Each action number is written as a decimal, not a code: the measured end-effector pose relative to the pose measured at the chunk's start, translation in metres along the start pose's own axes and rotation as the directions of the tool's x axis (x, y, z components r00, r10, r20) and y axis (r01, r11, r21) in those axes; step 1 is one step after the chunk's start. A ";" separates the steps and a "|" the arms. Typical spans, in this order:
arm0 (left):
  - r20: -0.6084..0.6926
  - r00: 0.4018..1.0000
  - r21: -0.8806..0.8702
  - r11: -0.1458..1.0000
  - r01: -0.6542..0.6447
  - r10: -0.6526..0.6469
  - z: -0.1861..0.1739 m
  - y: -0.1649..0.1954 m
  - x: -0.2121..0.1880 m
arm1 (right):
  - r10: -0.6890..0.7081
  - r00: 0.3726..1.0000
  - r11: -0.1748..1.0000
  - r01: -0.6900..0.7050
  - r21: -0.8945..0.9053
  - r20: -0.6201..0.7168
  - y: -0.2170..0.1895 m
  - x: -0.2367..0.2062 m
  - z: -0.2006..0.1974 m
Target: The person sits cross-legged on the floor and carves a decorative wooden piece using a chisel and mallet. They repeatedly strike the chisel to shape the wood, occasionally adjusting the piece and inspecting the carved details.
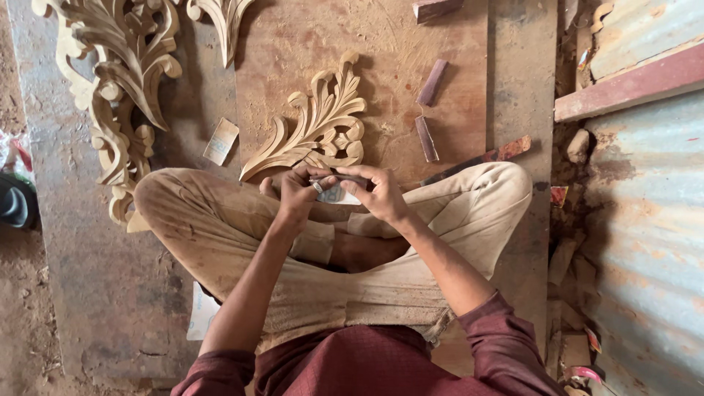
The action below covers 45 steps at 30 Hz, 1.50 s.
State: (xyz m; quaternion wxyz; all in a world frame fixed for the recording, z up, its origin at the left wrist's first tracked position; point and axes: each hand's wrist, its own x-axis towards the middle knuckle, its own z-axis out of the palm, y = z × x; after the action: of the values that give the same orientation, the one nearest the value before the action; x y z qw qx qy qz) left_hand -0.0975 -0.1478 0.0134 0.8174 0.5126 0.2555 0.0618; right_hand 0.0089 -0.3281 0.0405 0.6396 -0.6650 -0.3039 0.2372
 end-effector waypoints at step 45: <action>-0.063 0.996 -0.202 0.977 -0.073 0.061 0.020 -0.007 -0.018 | -0.072 0.997 0.991 0.069 -0.116 -0.024 -0.013 -0.006 0.011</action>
State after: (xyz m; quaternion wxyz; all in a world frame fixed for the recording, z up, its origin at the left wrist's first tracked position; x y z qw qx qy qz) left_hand -0.1048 -0.1739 0.0202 0.8556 0.4324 0.2534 0.1297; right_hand -0.0039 -0.3245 0.0521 0.6123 -0.6930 -0.3314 0.1871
